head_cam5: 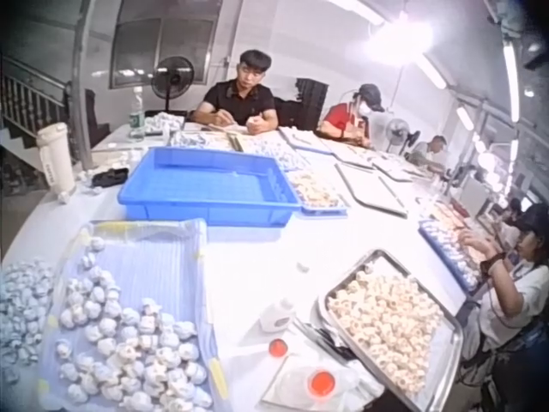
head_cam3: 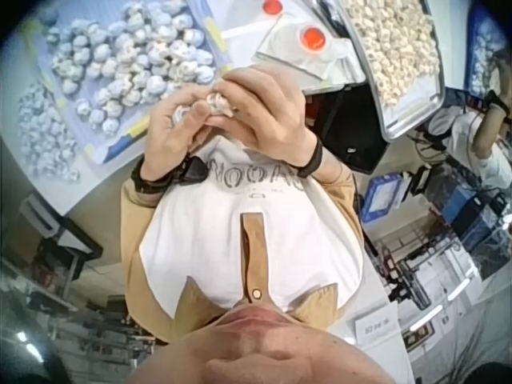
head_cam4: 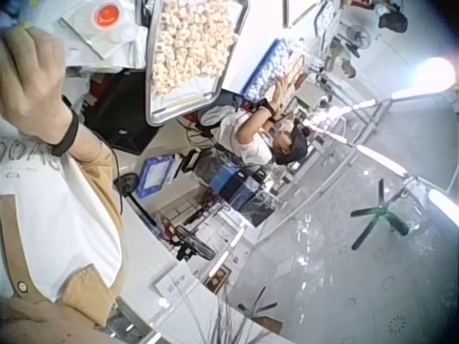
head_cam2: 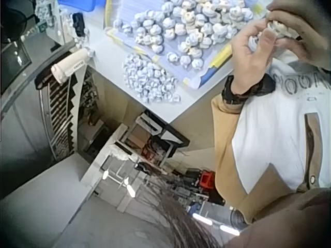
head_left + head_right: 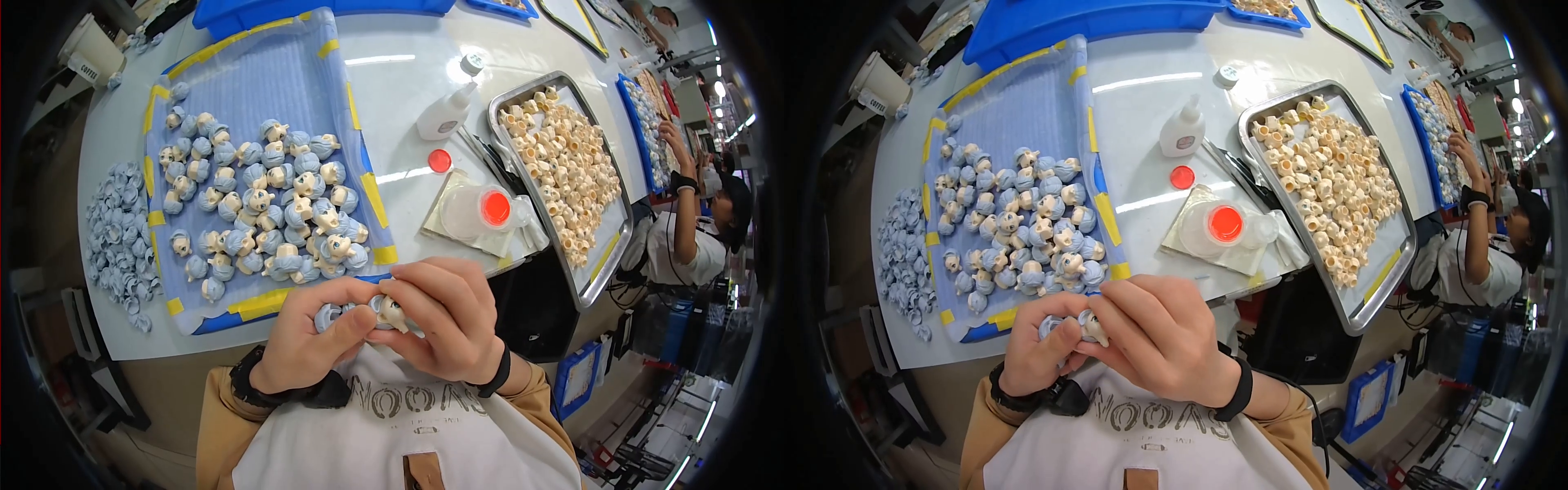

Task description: The person is assembling small white and blue plastic toy components at a workbench.

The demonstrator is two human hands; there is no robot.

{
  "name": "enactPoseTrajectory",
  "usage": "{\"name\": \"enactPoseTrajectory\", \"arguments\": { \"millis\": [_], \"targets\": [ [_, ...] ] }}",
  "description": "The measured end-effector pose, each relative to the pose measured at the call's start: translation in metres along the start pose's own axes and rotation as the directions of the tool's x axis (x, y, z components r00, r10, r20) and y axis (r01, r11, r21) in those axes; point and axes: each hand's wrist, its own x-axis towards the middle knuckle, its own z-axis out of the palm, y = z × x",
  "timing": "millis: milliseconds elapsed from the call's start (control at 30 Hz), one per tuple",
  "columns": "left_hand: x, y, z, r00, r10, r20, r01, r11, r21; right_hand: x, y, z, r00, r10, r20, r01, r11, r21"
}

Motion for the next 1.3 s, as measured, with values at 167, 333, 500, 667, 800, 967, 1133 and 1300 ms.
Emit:
{"name": "enactPoseTrajectory", "arguments": {
  "millis": [167, 333, 500, 667, 800, 967, 1133, 1300],
  "targets": [
    [-0.003, 0.001, 0.004, 1.000, -0.006, -0.022, 0.006, 1.000, -0.016, -0.002, -0.003, 0.002, 0.999, -0.029, 0.027, 0.030, 0.999, -0.042],
    [-0.006, 0.000, -0.001, 1.000, 0.000, -0.002, 0.000, 1.000, 0.021, -0.002, -0.006, 0.006, 0.999, -0.021, 0.026, 0.022, 1.000, -0.004],
    [-0.017, 0.001, -0.004, 0.997, 0.064, -0.045, -0.058, 0.991, 0.121, 0.001, -0.011, 0.010, 0.999, -0.022, 0.023, 0.021, 0.999, 0.047],
    [-0.026, 0.012, -0.023, 0.995, 0.074, -0.073, -0.056, 0.974, 0.220, 0.005, 0.000, 0.012, 0.989, -0.103, 0.106, 0.084, 0.981, 0.173],
    [-0.041, 0.008, -0.040, 0.883, 0.355, -0.307, -0.395, 0.916, -0.076, 0.023, 0.006, 0.010, 0.997, -0.004, 0.077, 0.000, 0.998, 0.058],
    [-0.032, 0.011, -0.018, 0.836, 0.394, -0.382, -0.515, 0.805, -0.295, 0.044, -0.007, 0.044, 0.985, 0.120, 0.125, -0.084, 0.961, -0.262],
    [-0.032, 0.000, -0.023, 0.910, 0.379, -0.169, -0.407, 0.897, -0.175, 0.004, 0.020, -0.064, 0.988, 0.101, 0.120, -0.091, 0.992, -0.091],
    [-0.017, 0.003, -0.011, 0.969, 0.245, -0.023, -0.241, 0.965, 0.104, -0.090, 0.139, -0.222, 0.646, 0.744, -0.168, -0.572, 0.326, -0.753]
  ]
}}
